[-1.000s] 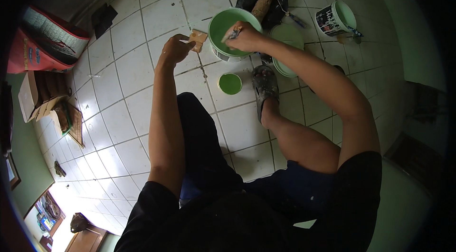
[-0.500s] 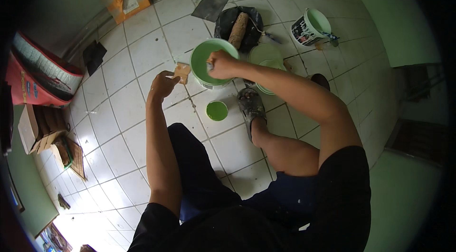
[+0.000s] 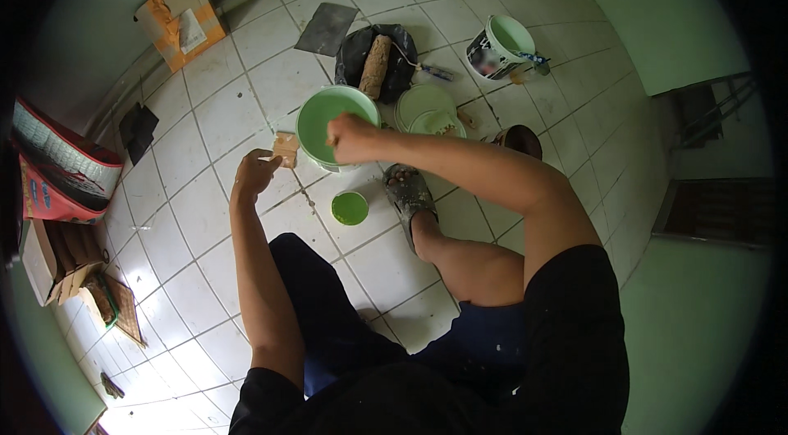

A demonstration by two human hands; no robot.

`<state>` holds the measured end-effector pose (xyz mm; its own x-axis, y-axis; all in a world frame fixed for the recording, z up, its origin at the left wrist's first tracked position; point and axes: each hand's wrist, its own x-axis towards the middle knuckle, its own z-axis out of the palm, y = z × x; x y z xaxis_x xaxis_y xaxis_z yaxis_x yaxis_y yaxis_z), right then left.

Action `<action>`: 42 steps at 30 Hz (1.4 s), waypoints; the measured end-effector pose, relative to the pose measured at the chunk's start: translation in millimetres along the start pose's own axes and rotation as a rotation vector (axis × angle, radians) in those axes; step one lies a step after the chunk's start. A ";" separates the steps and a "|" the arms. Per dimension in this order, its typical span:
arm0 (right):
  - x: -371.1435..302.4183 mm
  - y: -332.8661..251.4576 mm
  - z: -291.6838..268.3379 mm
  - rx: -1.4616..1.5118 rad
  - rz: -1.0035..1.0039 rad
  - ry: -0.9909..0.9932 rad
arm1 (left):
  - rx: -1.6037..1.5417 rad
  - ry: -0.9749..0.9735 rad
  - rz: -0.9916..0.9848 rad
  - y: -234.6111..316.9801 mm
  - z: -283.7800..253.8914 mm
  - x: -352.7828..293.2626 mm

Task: The person is mixing green paint in a small container and then pouring it into a larger paint bucket.

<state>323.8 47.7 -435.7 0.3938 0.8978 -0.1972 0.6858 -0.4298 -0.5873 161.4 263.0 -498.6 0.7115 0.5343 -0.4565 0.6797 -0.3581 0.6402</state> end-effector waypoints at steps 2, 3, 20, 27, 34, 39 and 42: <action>5.6 1.6 11.3 -0.012 -0.013 -0.056 | 0.036 0.016 0.040 6.2 10.2 4.5; 9.6 3.4 16.8 0.055 -0.108 0.100 | 0.036 0.010 0.049 9.6 13.9 7.1; 9.0 22.5 -15.9 0.079 0.098 -0.016 | 0.061 -0.010 0.052 14.7 6.1 -4.2; 9.0 74.3 -22.5 0.314 -0.005 0.386 | 0.003 -0.037 0.040 38.2 9.9 -12.6; 11.9 30.8 -6.6 0.302 0.139 0.019 | 0.065 -0.012 0.032 19.1 -3.2 -17.8; 18.5 53.8 -11.6 0.442 0.085 0.341 | 0.039 -0.013 0.058 39.7 2.0 -17.5; 12.0 67.4 -20.7 0.175 0.002 0.413 | 0.079 -0.018 0.070 40.9 0.8 -20.6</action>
<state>387.3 27.5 -461.4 0.6309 0.7679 0.1103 0.5848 -0.3773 -0.7180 174.8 236.7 -463.5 0.7603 0.4921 -0.4241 0.6397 -0.4536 0.6205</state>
